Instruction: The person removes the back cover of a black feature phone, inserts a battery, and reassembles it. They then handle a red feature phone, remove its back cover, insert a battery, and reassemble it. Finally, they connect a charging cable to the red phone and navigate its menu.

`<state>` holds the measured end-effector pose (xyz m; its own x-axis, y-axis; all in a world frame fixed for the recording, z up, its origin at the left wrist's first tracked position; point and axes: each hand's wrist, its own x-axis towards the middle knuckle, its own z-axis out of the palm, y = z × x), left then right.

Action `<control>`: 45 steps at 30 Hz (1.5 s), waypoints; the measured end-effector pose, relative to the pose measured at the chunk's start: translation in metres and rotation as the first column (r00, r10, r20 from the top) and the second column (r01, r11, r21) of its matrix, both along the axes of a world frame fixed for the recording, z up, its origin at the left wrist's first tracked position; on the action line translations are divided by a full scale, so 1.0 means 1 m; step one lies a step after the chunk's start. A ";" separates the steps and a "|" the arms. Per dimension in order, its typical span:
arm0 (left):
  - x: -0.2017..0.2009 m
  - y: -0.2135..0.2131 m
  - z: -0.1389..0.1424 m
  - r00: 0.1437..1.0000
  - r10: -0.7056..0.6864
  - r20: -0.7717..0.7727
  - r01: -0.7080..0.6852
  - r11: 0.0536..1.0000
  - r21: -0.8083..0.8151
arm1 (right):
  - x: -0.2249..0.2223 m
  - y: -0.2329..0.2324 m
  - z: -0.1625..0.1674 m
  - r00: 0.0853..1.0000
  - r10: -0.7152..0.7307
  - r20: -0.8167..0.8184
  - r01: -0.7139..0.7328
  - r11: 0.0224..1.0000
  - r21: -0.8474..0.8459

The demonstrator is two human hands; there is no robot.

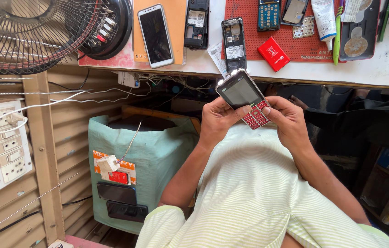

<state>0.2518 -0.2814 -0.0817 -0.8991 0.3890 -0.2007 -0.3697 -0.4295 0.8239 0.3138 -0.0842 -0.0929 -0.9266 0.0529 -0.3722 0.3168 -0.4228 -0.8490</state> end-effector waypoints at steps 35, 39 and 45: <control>-0.001 0.006 -0.002 0.998 -0.024 0.051 0.025 0.999 -0.029 | 0.003 0.004 -0.001 0.999 -0.040 -0.014 0.040 0.999 0.007; 0.004 0.007 -0.005 0.998 -0.028 0.059 0.029 0.999 -0.031 | 0.008 0.004 -0.003 0.999 -0.040 -0.013 0.040 0.999 0.012; 0.011 0.003 -0.009 0.997 -0.033 0.063 0.036 0.998 -0.047 | 0.017 0.002 -0.010 0.999 -0.040 -0.024 0.040 0.999 0.017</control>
<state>0.2631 -0.2779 -0.0905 -0.8705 0.4081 -0.2751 -0.4350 -0.3764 0.8180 0.3312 -0.0826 -0.1030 -0.9321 0.0966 -0.3491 0.2798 -0.4199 -0.8634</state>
